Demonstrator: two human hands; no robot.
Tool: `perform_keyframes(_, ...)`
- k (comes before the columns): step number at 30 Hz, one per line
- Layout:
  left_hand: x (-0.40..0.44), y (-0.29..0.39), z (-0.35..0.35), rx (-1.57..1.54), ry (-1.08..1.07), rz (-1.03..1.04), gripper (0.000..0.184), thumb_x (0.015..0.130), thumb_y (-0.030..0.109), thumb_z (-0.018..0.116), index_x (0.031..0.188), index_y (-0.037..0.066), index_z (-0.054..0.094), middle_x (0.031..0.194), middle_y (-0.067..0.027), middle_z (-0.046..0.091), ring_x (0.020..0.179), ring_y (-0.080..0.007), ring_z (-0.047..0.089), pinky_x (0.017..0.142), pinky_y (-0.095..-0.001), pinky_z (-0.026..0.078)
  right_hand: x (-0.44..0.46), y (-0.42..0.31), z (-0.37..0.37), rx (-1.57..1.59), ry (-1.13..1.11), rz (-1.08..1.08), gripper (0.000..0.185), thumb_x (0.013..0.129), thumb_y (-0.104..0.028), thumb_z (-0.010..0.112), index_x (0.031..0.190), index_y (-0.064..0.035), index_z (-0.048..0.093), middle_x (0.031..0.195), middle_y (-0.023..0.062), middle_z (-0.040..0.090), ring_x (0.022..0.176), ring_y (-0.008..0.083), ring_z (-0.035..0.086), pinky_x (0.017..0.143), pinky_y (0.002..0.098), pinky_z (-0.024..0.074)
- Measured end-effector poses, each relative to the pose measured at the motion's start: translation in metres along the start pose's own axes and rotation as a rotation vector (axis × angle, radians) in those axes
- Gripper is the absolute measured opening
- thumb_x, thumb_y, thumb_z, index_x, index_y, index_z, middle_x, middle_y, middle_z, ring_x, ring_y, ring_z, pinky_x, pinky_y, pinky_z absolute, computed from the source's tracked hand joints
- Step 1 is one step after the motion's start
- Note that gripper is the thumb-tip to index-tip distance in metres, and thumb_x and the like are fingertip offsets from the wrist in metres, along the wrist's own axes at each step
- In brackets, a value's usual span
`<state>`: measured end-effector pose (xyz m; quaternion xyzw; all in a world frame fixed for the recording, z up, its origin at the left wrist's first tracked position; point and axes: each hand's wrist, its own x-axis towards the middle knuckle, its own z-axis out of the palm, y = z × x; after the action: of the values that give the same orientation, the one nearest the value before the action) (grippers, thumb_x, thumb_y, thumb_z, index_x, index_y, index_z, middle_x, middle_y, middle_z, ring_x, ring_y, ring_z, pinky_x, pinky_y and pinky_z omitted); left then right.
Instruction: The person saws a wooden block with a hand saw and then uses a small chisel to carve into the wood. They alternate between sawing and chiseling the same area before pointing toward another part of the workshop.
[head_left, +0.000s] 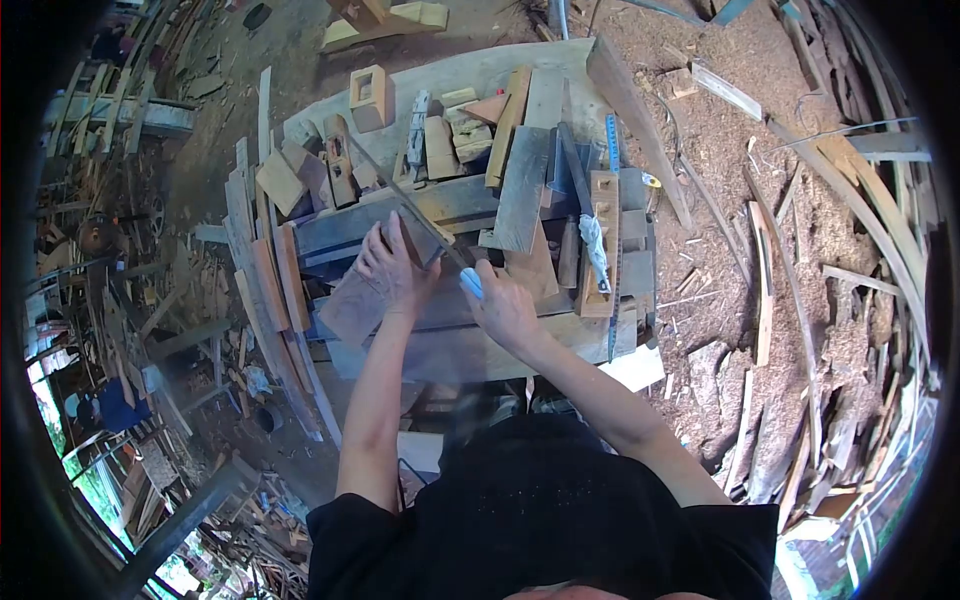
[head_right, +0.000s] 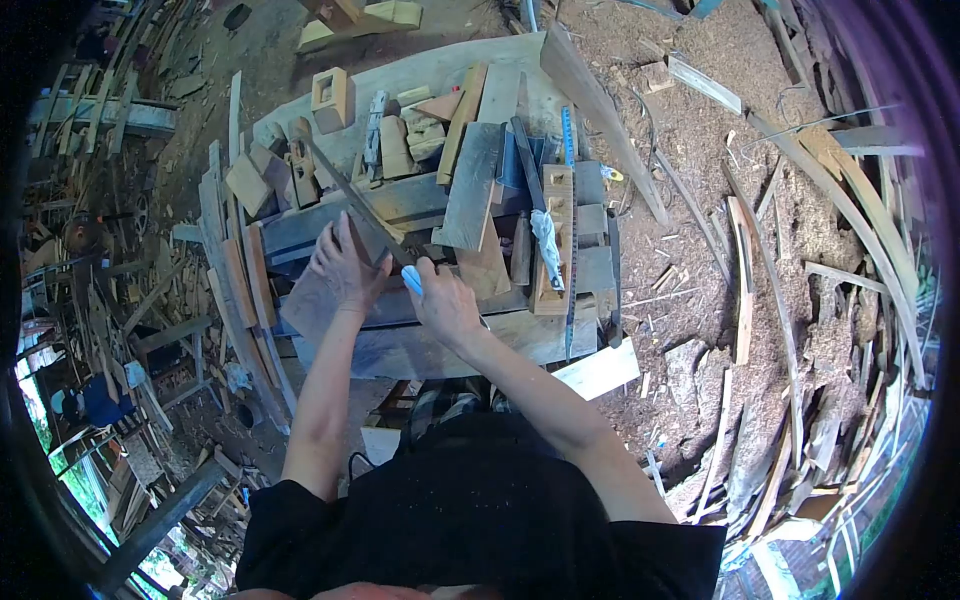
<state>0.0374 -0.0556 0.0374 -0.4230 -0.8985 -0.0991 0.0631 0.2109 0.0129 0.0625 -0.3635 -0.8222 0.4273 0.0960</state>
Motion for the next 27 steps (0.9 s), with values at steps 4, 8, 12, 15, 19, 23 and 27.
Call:
perform_keyframes(4,-0.005,0.004,0.006,0.019,-0.108,0.028,0.108,0.06,0.041,0.083,0.149,0.017,0.026,0.14,-0.0168,0.036,0.132,-0.0368,0.032,0.105,-0.0544,0.021,-0.002,0.011,0.009,-0.018,-0.035,0.071,0.032,0.092,-0.029,0.06,0.102,-0.0042,0.042,0.081,0.0232,0.062,0.073,0.0431,0.065,0.06,0.0506,0.053)
perform_keyframes(8,0.004,0.007,-0.003,-0.055,-0.177,-0.013,0.094,0.068,0.039,0.079,0.146,0.013,0.033,0.139,-0.0162,0.041,0.13,-0.0358,0.037,0.106,-0.055,0.024,0.001,0.015,0.017,-0.051,0.051,-0.003,0.036,0.092,-0.031,0.061,0.104,-0.0044,0.04,0.073,0.0227,0.061,0.064,0.0431,0.063,0.051,0.0509,0.0504)
perform_keyframes(12,0.028,-0.026,0.024,-0.505,-0.198,-0.049,0.066,0.082,0.04,0.067,0.137,0.011,0.048,0.128,-0.0174,0.054,0.121,-0.0341,0.048,0.104,-0.0519,0.028,0.004,0.012,0.018,-0.079,0.071,0.004,0.037,0.092,-0.031,0.062,0.103,-0.0041,0.04,0.072,0.0225,0.062,0.062,0.042,0.064,0.051,0.0503,0.0515)
perform_keyframes(15,0.043,-0.004,0.04,-0.492,-0.071,-0.323,0.042,0.094,0.04,0.051,0.119,0.009,0.064,0.112,-0.0165,0.065,0.107,-0.0337,0.058,0.098,-0.0488,0.034,0.005,0.011,0.019,-0.089,0.054,0.038,0.035,0.091,-0.029,0.062,0.103,-0.0038,0.041,0.072,0.0227,0.062,0.063,0.0417,0.064,0.052,0.0502,0.0521)
perform_keyframes(19,0.054,0.012,0.059,0.027,-0.066,-0.448,0.046,0.097,0.042,0.039,0.098,0.01,0.072,0.099,-0.0128,0.07,0.097,-0.0338,0.061,0.089,-0.0478,0.037,0.005,0.013,0.016,-0.083,0.028,0.073,0.03,0.091,-0.024,0.061,0.101,-0.0036,0.042,0.072,0.0226,0.062,0.065,0.042,0.065,0.054,0.0502,0.0527)
perform_keyframes(23,0.056,0.009,0.063,0.103,-0.097,-0.514,0.048,0.097,0.041,0.037,0.093,0.011,0.074,0.093,-0.0118,0.071,0.093,-0.0331,0.062,0.086,-0.0478,0.037,-0.008,0.007,0.002,-0.026,0.094,0.058,0.028,0.089,-0.02,0.062,0.102,-0.004,0.043,0.073,0.0227,0.062,0.067,0.0434,0.064,0.056,0.0505,0.0527)
perform_keyframes(27,0.054,0.01,0.067,0.073,-0.121,-0.518,0.046,0.096,0.04,0.038,0.092,0.01,0.073,0.095,-0.0116,0.071,0.093,-0.0329,0.062,0.086,-0.0481,0.037,-0.055,0.0,-0.04,-0.073,-0.039,0.136,0.026,0.086,-0.017,0.063,0.098,-0.0045,0.044,0.077,0.0195,0.062,0.071,0.0384,0.067,0.06,0.047,0.0548)
